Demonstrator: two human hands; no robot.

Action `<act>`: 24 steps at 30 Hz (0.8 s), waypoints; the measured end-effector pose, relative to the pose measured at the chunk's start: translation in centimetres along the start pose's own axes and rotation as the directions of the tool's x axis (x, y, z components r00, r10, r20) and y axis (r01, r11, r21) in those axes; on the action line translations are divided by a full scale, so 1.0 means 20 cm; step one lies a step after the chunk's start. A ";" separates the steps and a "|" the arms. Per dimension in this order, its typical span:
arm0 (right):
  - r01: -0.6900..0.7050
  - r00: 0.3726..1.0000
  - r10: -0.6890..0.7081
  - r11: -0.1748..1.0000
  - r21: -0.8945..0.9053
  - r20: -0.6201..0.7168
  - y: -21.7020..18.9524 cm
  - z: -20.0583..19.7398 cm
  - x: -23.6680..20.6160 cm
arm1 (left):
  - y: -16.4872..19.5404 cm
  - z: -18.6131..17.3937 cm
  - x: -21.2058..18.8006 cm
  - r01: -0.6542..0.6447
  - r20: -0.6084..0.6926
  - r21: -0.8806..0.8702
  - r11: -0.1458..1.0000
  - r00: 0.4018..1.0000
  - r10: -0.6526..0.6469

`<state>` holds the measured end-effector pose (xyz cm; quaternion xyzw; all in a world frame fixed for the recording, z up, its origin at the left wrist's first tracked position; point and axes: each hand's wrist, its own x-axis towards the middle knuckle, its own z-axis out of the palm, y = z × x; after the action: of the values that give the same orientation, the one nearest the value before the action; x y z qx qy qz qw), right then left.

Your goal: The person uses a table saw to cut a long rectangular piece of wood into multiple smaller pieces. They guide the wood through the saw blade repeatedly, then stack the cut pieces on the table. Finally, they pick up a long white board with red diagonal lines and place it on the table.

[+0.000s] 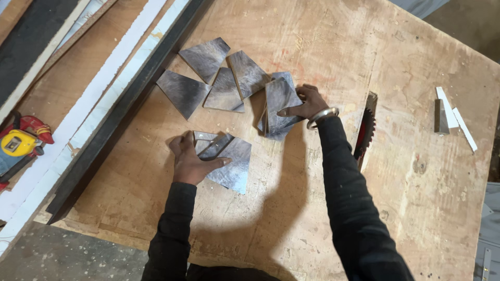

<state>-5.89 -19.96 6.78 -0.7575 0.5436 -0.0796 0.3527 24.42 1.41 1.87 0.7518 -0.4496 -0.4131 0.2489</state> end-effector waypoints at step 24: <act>0.146 0.935 0.220 0.481 0.864 -0.280 0.21 0.26 -0.59 | -0.08 0.14 -0.12 -0.096 -0.183 -0.152 0.984 0.981 0.068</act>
<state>-11.13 -7.92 3.36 -0.4318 0.4970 -0.4718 0.5865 22.32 4.23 0.11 0.7439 -0.4217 -0.3690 0.3642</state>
